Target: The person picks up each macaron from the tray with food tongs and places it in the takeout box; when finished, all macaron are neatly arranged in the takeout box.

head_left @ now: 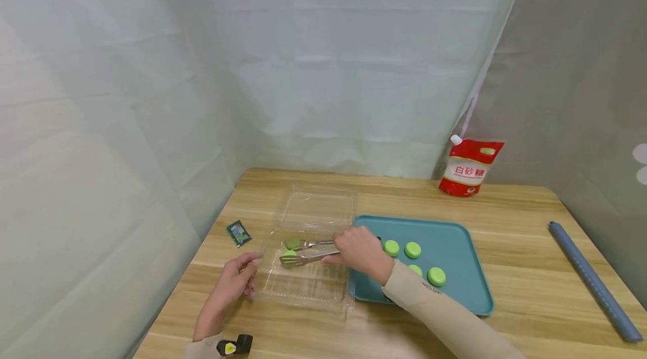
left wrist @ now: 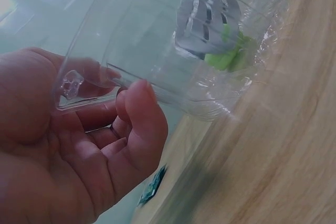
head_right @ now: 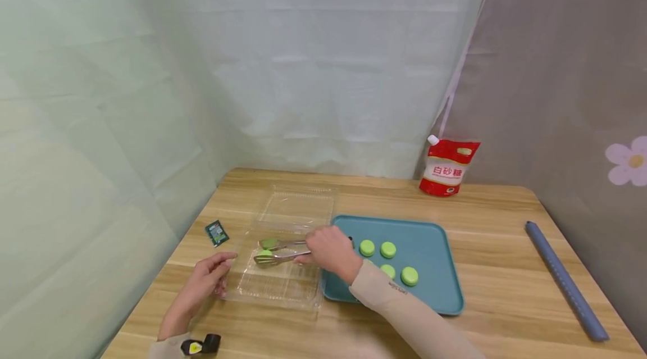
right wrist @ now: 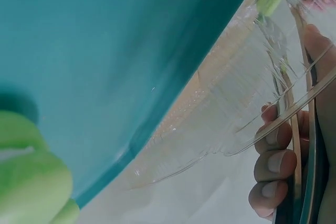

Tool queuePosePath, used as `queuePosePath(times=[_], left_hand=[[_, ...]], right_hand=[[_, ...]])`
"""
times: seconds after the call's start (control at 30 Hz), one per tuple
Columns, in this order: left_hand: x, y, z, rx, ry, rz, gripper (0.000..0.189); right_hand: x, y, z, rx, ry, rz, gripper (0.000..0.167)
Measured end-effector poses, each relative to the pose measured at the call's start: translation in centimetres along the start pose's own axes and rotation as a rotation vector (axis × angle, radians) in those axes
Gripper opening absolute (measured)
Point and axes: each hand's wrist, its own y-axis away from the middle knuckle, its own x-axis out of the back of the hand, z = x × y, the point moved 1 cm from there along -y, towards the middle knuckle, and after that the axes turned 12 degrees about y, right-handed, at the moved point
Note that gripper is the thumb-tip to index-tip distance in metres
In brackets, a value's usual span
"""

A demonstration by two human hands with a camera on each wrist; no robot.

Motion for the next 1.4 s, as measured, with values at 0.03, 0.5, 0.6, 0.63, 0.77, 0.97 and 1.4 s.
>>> queuePosePath(times=[0.03,0.5,0.6,0.63,0.77,0.97,1.4], left_hand=[[0.0,0.0,0.0,0.004,0.004,-0.002,0.035],[0.4,0.4,0.2,0.041,0.010,0.005,0.036],[0.5,0.4,0.1,0.042,-0.005,0.011,0.035],[0.5,0.4,0.1,0.044,-0.006,0.014,0.035],[0.4,0.3,0.0,0.047,-0.011,0.008,0.036],[0.0,0.3,-0.2,0.048,-0.007,0.001,0.036],[-0.2,0.3,0.1,0.037,0.019,-0.015,0.036]], right_hand=[[0.0,0.1,0.0,-0.003,-0.001,0.003,0.065],[0.7,2.5,1.1,-0.107,-0.072,-0.053,0.061],[1.1,3.0,1.6,-0.125,-0.094,-0.065,0.060],[1.1,3.2,1.7,-0.126,-0.097,-0.063,0.060],[1.2,4.0,2.3,-0.126,-0.095,-0.059,0.058],[1.6,5.1,3.5,-0.144,-0.129,-0.065,0.056],[2.6,7.5,7.3,-0.138,-0.042,0.010,0.047]])
